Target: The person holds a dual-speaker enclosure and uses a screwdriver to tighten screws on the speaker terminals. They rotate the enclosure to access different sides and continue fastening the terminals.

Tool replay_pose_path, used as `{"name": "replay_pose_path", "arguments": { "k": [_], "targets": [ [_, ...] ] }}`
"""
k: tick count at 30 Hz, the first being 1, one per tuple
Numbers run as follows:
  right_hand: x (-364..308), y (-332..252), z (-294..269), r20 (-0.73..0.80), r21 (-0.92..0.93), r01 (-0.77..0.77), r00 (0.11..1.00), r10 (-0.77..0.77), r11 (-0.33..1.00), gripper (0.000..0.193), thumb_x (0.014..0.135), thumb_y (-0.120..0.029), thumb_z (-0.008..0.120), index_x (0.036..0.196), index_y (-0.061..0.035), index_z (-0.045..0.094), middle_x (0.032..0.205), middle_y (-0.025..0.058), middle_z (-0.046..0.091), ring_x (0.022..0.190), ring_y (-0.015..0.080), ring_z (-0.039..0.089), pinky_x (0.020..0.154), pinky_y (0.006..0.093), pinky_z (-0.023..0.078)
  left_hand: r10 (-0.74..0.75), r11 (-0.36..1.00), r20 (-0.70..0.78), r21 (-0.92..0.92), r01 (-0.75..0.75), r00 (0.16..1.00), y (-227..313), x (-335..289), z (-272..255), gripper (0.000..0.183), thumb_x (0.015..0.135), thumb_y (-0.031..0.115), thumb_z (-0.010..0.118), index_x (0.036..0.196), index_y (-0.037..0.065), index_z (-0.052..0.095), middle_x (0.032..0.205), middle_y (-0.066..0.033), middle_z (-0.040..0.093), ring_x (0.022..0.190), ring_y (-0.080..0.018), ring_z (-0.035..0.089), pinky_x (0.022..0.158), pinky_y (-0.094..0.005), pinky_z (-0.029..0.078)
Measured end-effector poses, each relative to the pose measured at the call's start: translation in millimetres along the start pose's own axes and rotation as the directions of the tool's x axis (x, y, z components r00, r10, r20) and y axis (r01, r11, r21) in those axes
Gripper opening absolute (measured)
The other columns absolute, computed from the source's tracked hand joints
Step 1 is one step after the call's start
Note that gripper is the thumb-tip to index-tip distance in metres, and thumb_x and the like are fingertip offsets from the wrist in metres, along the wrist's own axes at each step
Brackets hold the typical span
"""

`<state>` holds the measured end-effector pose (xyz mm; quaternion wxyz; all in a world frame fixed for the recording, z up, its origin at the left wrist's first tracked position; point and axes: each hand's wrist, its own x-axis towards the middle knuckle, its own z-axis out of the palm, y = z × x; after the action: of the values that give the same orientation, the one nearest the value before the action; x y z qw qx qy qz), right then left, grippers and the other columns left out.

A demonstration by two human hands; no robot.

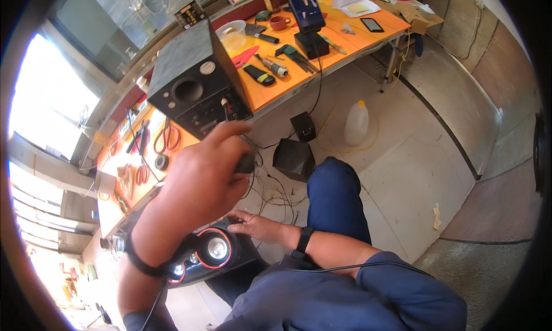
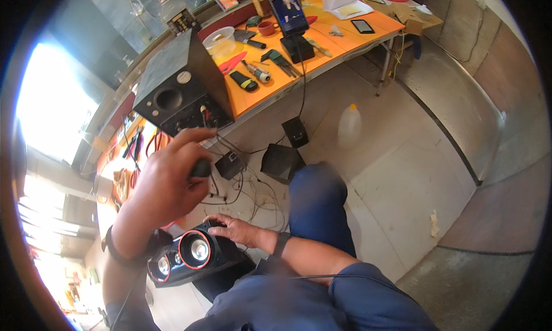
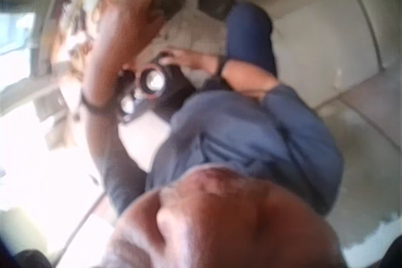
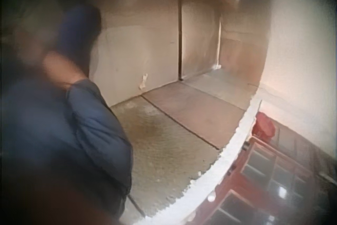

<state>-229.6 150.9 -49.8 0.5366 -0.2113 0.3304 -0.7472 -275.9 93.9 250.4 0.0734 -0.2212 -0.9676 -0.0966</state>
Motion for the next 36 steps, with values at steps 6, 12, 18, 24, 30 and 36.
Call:
{"name": "replay_pose_path", "arguments": {
  "k": [6,12,18,24,30,36],
  "targets": [
    [0,-8,-10,0.026,-0.063,0.041,0.999,-0.039,0.997,0.046,0.099,-0.031,0.07,0.141,-0.0149,0.057,0.137,0.0057,0.059,0.129,0.0182,0.052,0.111,0.0331,0.041,0.048,0.977,0.131,0.201,-0.073,0.99,3,120,41,0.026,0.078,0.01,0.072,0.098,0.0,0.059,0.15,-0.0187,0.05,0.092,-0.0399,0.07,0.08,-0.048,0.057],
    [-3,-10,-21,0.016,-0.179,0.031,0.999,-0.029,0.983,0.05,0.101,-0.039,0.065,0.144,-0.0167,0.055,0.151,0.0099,0.044,0.142,0.026,0.041,0.118,0.037,0.032,-0.062,0.931,0.215,0.364,-0.021,0.975,-10,224,80,0.029,0.085,0.008,0.066,0.111,-0.005,0.065,0.156,-0.0223,0.043,0.098,-0.0365,0.073,0.08,-0.0465,0.06],
    [11,-9,-29,-0.018,-0.194,0.081,0.996,-0.086,0.978,0.048,0.097,-0.04,0.067,0.138,-0.0164,0.06,0.14,0.0139,0.054,0.135,0.0283,0.049,0.115,0.0381,0.037,-0.147,0.888,0.205,0.457,0.037,0.968,-32,285,99,0.035,0.086,0.008,0.065,0.119,-0.005,0.063,0.157,-0.0251,0.041,0.102,-0.0355,0.073,0.082,-0.046,0.06],
    [21,-5,-41,0.024,-0.213,0.082,0.997,-0.078,0.974,0.049,0.1,-0.041,0.066,0.14,-0.0137,0.057,0.143,0.0121,0.051,0.138,0.0267,0.045,0.116,0.0384,0.034,-0.123,0.85,0.198,0.527,0.0,0.972,-51,315,100,0.037,0.086,0.01,0.067,0.12,-0.005,0.063,0.157,-0.025,0.041,0.101,-0.036,0.073,0.082,-0.0455,0.06],
    [27,-2,-46,0.011,-0.149,0.094,0.996,-0.093,0.984,0.046,0.1,-0.038,0.066,0.138,-0.0133,0.058,0.142,0.0124,0.053,0.136,0.0267,0.046,0.116,0.0377,0.034,-0.123,0.824,0.232,0.566,-0.03,0.965,-61,331,96,0.031,0.087,0.01,0.067,0.114,-0.006,0.064,0.157,-0.0221,0.042,0.099,-0.0386,0.072,0.083,-0.049,0.059],
    [32,-2,-50,-0.001,-0.108,0.066,0.998,-0.067,0.992,0.046,0.1,-0.037,0.066,0.138,-0.0121,0.058,0.142,0.0121,0.054,0.136,0.0264,0.046,0.116,0.0378,0.034,-0.148,0.797,0.282,0.601,-0.054,0.948,-69,340,93,0.032,0.087,0.009,0.066,0.115,-0.006,0.065,0.159,-0.0226,0.04,0.101,-0.0388,0.072,0.083,-0.0491,0.059]
  ]
}}
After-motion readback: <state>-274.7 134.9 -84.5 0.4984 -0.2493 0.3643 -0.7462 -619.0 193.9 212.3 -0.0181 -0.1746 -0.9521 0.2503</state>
